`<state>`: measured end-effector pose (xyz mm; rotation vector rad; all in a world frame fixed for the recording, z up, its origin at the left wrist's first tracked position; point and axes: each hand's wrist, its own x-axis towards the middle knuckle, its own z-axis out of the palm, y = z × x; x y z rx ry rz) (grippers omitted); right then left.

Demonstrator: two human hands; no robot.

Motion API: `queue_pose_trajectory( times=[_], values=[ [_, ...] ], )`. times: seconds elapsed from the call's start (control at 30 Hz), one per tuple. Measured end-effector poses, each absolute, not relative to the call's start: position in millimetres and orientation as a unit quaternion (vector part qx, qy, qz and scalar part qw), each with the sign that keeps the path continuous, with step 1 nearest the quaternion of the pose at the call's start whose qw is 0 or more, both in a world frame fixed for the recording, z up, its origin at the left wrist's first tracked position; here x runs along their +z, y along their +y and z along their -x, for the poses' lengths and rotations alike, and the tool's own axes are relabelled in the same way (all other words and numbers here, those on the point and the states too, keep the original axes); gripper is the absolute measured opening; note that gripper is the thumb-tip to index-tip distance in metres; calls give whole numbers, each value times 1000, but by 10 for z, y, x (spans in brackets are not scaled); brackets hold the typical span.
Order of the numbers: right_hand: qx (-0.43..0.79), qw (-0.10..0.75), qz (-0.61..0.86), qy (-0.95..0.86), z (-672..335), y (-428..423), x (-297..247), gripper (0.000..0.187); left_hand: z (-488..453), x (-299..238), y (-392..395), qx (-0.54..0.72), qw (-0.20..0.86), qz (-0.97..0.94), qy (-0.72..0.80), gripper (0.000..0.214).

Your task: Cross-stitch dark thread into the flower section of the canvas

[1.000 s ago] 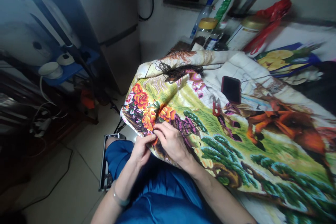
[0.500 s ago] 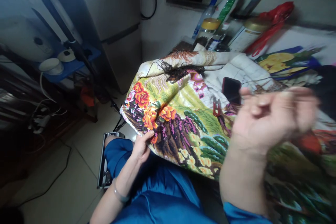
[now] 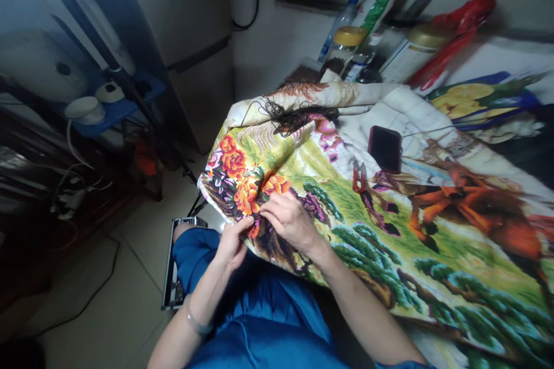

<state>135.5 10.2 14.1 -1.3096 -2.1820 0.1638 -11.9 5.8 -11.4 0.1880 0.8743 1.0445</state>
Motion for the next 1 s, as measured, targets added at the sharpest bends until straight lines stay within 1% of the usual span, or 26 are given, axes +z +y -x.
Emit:
queue_pose_trajectory(
  times=[0.07, 0.13, 0.23, 0.3, 0.33, 0.4, 0.47, 0.57, 0.6, 0.63, 0.7, 0.73, 0.8, 1.0],
  values=[
    [25, 318, 512, -797, -1438, 127, 212, 22, 117, -122, 61, 479, 774, -85, 406, 52],
    [-20, 365, 567, -738, -1567, 135, 322, 24, 116, -130, 62, 477, 775, -81, 406, 52],
    [-105, 436, 646, -618, -1798, 122, 491, 22, 113, -136, 61, 475, 778, -76, 404, 55],
    [-138, 458, 666, -573, -1932, 105, 558, 21, 108, -136, 62, 475, 780, -73, 400, 57],
    [-136, 458, 673, -565, -1982, 96, 572, 21, 105, -137, 62, 475, 781, -71, 399, 57],
    [-88, 442, 688, -569, -2037, 77, 563, 17, 97, -137, 63, 477, 781, -65, 399, 58],
    [-1, 413, 701, -582, -2018, 52, 523, 14, 90, -138, 63, 480, 779, -60, 400, 59],
    [144, 388, 691, -592, -1837, -11, 430, 34, 84, -135, 62, 480, 780, -59, 398, 57],
    [196, 388, 677, -594, -1746, -39, 394, 38, 84, -133, 63, 478, 781, -58, 397, 55],
    [250, 389, 658, -594, -1650, -67, 356, 37, 83, -131, 64, 477, 782, -58, 396, 53],
    [340, 388, 621, -590, -1466, -119, 278, 26, 82, -128, 68, 474, 784, -56, 397, 49],
    [366, 386, 610, -587, -1391, -139, 242, 20, 81, -128, 71, 471, 785, -55, 397, 47],
    [374, 382, 606, -589, -1289, -162, 185, 18, 80, -127, 75, 469, 786, -56, 398, 44],
    [316, 365, 612, -626, -1248, -150, 147, 20, 75, -123, 82, 467, 790, -59, 392, 36]
  ],
)
